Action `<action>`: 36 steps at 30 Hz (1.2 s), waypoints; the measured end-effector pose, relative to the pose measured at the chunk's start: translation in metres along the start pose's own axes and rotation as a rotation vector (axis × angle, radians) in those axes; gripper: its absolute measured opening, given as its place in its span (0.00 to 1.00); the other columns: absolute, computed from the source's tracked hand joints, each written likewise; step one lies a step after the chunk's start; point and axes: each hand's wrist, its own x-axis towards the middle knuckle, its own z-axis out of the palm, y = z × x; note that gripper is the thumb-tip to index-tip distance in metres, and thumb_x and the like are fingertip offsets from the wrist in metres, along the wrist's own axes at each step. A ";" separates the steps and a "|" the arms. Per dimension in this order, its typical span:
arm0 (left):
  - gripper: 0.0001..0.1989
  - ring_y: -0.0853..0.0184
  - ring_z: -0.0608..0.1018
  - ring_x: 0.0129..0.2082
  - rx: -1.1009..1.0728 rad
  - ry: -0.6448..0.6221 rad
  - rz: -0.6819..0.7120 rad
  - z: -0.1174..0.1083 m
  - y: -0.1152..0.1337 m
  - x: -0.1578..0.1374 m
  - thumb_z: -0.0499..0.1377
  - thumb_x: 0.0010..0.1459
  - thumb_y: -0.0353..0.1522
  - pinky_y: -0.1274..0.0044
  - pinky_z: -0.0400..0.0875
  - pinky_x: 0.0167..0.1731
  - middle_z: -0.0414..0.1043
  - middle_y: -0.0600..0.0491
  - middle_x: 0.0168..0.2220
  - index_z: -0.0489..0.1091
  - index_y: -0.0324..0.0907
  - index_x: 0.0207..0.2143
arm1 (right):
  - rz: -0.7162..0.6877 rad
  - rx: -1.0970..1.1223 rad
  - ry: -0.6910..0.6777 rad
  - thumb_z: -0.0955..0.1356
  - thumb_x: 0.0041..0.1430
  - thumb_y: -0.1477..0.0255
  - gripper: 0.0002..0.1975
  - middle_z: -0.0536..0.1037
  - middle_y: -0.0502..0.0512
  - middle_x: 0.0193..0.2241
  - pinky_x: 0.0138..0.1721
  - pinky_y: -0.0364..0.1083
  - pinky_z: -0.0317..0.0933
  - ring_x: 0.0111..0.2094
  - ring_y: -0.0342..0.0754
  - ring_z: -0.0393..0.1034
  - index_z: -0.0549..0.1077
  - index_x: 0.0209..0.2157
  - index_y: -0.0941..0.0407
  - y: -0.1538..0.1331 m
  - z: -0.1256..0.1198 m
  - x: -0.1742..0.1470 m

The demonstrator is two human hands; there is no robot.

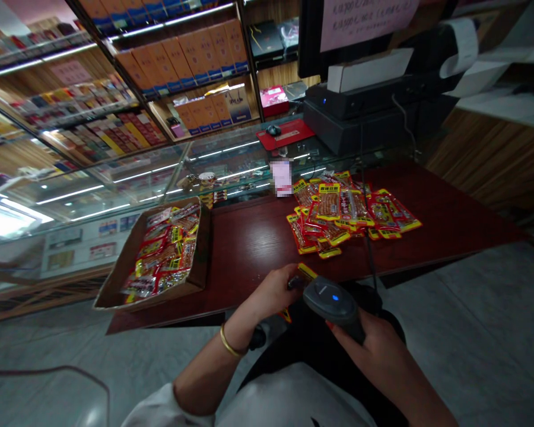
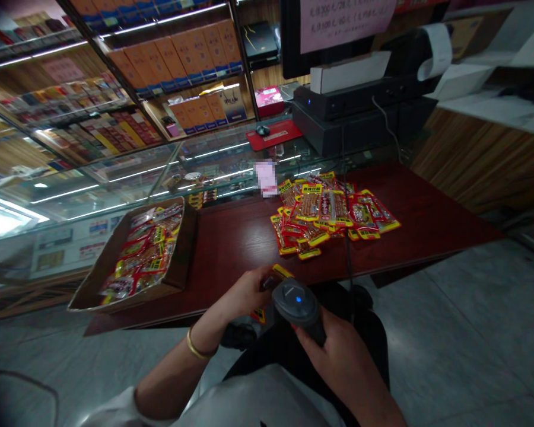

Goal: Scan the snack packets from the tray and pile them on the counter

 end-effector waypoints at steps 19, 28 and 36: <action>0.24 0.62 0.81 0.46 -0.447 0.133 0.100 -0.003 0.014 0.042 0.62 0.51 0.23 0.74 0.76 0.45 0.80 0.49 0.49 0.72 0.41 0.52 | -0.018 -0.032 0.190 0.65 0.65 0.55 0.17 0.87 0.50 0.40 0.44 0.42 0.75 0.43 0.50 0.83 0.81 0.45 0.48 0.026 -0.025 -0.039; 0.39 0.63 0.81 0.44 -0.058 0.357 0.102 -0.019 0.080 0.232 0.66 0.55 0.25 0.72 0.74 0.46 0.77 0.41 0.52 0.56 0.38 0.67 | 0.090 -0.057 0.349 0.69 0.58 0.49 0.21 0.88 0.53 0.30 0.34 0.40 0.76 0.33 0.53 0.84 0.84 0.35 0.51 0.070 -0.039 -0.055; 0.26 0.44 0.74 0.58 0.300 0.281 0.028 -0.006 0.104 0.275 0.68 0.57 0.34 0.63 0.67 0.55 0.71 0.25 0.54 0.70 0.25 0.53 | 0.094 -0.035 0.271 0.66 0.61 0.50 0.22 0.88 0.53 0.33 0.34 0.42 0.76 0.34 0.53 0.84 0.83 0.38 0.51 0.046 -0.038 -0.046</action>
